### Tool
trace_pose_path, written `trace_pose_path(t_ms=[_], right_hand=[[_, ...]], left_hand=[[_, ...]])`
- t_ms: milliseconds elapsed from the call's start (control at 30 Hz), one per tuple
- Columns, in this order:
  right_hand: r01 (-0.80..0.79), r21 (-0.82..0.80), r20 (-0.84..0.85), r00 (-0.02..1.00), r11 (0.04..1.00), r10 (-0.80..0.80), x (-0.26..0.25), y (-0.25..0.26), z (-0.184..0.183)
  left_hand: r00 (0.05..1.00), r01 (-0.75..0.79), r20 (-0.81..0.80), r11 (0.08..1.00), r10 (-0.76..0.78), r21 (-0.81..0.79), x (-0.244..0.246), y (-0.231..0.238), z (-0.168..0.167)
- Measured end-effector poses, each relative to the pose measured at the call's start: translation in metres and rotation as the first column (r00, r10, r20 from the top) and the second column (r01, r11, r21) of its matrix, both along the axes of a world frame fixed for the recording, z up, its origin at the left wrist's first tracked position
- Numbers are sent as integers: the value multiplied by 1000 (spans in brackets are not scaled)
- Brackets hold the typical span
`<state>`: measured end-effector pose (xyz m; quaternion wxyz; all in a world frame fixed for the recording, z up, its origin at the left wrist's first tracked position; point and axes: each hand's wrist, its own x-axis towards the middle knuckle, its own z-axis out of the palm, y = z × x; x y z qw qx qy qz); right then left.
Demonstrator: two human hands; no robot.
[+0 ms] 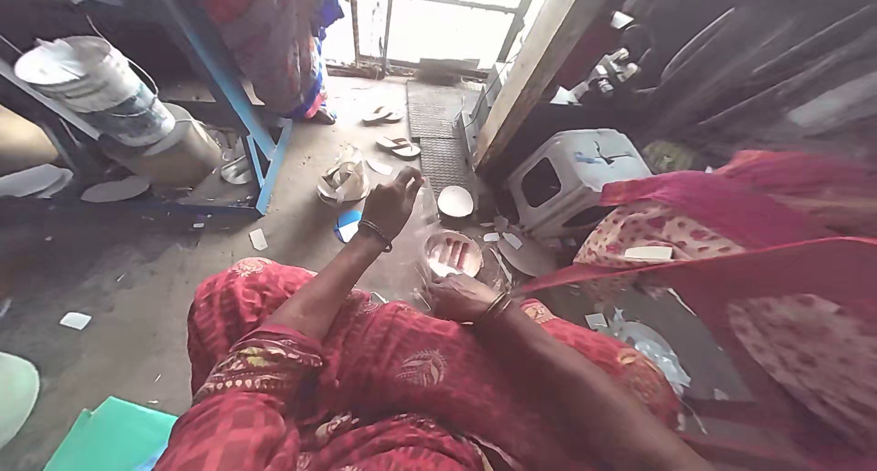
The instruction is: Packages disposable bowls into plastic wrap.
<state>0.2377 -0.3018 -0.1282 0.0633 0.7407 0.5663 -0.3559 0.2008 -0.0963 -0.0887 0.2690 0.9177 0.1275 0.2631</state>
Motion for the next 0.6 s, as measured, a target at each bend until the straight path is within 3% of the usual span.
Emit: trace_pose_path(t_ms=[100,200,300,367,467,533,600], right_hand=[[153,213,-245,964,965,-99,15,-10,29],[404,452,-439,877,795,-196,26,-11,51],[577,499,-507,799,646,-323,23,-4,53],[592,522,-374,806,614,-459,16,1,48],[434,593,63,815,678,-576,29,2,30],[437,591,114,787,678,-606,39,-3,41],[372,706,45,826,603,-562,40,-8,47]], left_hand=[[997,6,-83,1000,-8,-20,-6,-9,3],[991,100,103,984,-85,-145,-6,-29,-3],[951,196,275,964,-142,-180,-9,-51,-2],[947,195,283,971,-150,-138,-14,-55,1],[955,145,280,981,-104,-132,-17,-53,6],[969,89,243,984,-49,-157,-16,-49,9],[975,79,217,983,-43,-163,-17,-46,11]])
